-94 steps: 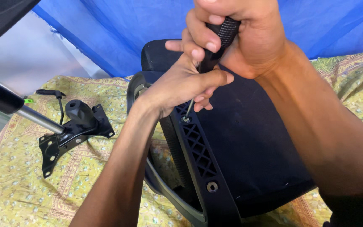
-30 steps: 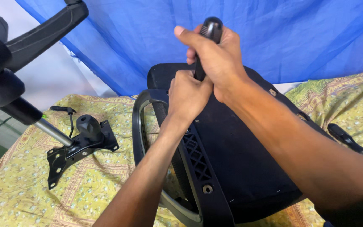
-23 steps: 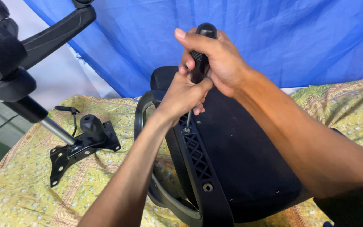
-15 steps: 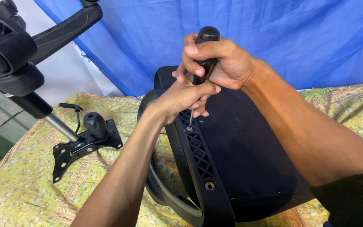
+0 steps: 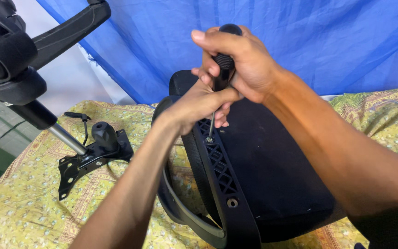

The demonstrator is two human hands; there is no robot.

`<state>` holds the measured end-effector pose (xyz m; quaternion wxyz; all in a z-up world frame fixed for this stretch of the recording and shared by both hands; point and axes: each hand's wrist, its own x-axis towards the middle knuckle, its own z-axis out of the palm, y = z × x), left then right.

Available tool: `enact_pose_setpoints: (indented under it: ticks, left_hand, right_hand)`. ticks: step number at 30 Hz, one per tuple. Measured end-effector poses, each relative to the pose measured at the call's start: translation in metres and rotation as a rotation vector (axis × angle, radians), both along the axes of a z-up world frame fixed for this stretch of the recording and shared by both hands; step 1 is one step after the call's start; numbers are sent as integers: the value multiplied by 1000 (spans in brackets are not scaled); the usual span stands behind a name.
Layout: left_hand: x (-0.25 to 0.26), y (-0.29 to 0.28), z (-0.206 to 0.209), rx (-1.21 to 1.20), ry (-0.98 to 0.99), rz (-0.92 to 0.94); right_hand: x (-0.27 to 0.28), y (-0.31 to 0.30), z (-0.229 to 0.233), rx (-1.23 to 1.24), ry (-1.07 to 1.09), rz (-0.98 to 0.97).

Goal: The person uses a screwdriver to remove screws from the underside of an office chair seat, detaching the seat from its metal mounting bracket. They then flip the seat over and continue unscrewing fasteners from the seat's base frame.

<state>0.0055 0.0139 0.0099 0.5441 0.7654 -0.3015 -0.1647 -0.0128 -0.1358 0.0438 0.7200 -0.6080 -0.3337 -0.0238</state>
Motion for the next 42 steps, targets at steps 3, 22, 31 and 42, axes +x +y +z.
enact_pose_setpoints:
  ticks: [3, 22, 31, 42]
  left_hand:
    - [12, 9, 7, 78, 59, -169]
    - [1, 2, -5, -67, -26, -23]
    - [1, -12, -6, -129, -188, 268]
    - [-3, -10, 1, -29, -220, 216]
  right_hand:
    - [18, -8, 0, -74, -70, 307]
    - [6, -6, 1, -68, 52, 80]
    - [2, 1, 3, -330, -388, -622]
    - [1, -18, 37, -733, -123, -546]
